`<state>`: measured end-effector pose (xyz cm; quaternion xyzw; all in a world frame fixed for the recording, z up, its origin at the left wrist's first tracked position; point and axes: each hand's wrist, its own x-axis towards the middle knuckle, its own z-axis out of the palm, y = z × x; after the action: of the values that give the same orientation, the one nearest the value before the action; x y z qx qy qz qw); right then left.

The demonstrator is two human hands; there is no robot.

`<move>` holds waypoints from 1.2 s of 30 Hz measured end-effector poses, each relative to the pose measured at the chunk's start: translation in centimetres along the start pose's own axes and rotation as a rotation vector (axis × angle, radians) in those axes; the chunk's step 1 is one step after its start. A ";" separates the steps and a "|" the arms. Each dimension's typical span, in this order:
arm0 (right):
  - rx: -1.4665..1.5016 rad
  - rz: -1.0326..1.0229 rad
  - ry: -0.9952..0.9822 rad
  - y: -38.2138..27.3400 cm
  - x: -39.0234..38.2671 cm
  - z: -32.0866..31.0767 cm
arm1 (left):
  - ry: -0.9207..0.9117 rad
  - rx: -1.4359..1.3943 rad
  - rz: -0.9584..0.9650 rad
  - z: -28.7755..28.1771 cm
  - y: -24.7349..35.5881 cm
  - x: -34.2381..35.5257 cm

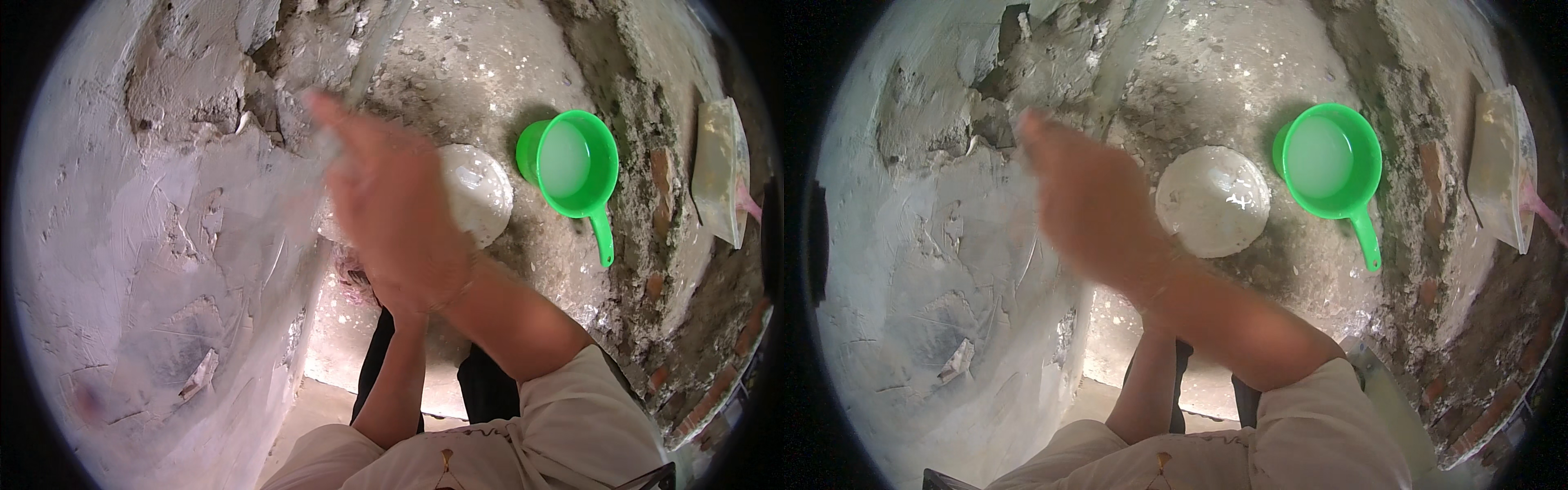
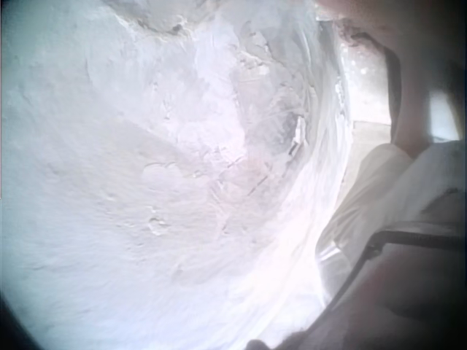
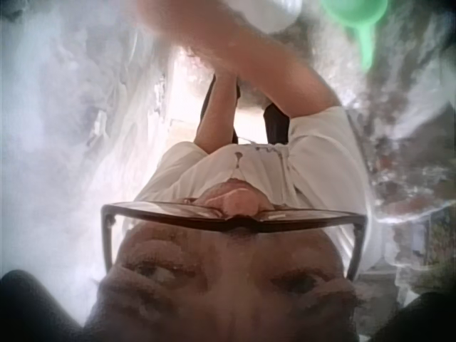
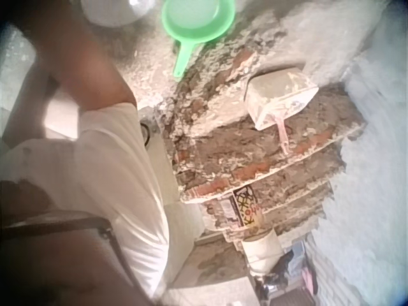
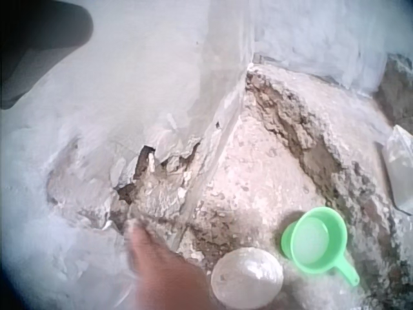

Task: The person prepares plaster in a container and applies it to a wall using a spatula.

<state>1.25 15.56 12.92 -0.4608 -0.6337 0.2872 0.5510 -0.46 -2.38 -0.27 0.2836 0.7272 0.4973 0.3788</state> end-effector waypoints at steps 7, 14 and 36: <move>-0.328 -0.003 0.063 4.0 6.5 -1.2 | 0.009 -0.079 -0.150 0.8 -0.2 -0.3; -0.054 -0.092 0.094 -0.6 1.1 0.5 | -0.082 0.229 -0.055 -1.2 -1.0 -0.9; -0.260 -0.092 0.167 2.6 4.9 1.4 | 0.016 -0.237 -0.134 0.5 -0.9 -0.5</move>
<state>0.72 21.26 12.42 -0.5208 -0.6381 0.1381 0.5500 0.16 -2.83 -1.13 0.1835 0.6837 0.5556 0.4361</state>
